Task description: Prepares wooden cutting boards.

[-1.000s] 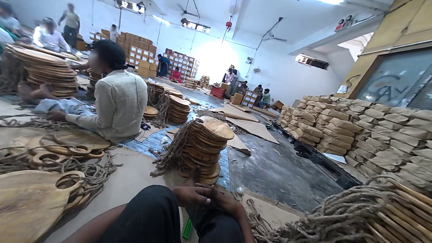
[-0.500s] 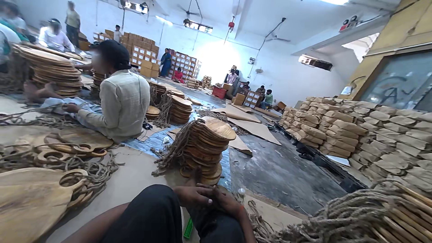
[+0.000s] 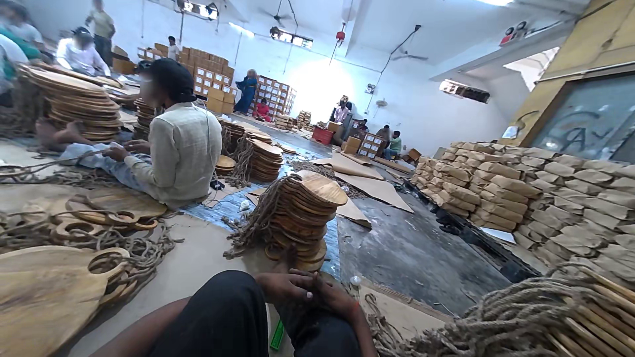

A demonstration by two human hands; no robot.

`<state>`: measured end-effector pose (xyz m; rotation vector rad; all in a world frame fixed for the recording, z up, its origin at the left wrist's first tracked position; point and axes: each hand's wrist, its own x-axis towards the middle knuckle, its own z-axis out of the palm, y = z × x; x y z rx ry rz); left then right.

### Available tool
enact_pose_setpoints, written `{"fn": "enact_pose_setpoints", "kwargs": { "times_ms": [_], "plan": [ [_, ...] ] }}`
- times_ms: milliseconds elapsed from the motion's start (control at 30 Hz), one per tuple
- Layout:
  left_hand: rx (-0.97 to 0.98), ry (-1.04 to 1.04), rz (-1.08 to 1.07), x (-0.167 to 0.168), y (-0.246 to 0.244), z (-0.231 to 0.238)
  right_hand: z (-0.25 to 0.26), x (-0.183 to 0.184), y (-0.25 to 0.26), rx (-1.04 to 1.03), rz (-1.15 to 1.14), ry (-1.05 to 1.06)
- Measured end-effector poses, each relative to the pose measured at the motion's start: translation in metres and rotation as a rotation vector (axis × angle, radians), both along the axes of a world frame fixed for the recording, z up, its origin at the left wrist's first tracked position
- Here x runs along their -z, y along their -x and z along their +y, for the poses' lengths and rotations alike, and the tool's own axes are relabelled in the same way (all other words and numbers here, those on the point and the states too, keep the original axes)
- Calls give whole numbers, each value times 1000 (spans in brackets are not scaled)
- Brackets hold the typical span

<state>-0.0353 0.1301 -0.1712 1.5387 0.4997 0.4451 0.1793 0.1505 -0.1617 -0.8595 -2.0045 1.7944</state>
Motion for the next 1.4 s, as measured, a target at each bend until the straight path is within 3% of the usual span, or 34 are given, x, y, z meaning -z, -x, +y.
{"fn": "enact_pose_setpoints", "kwargs": {
  "times_ms": [1400],
  "plan": [
    [-25, -9, 21, -6, 0, -5, 1, 0, 0, -9, -3, -52]
  ]
}}
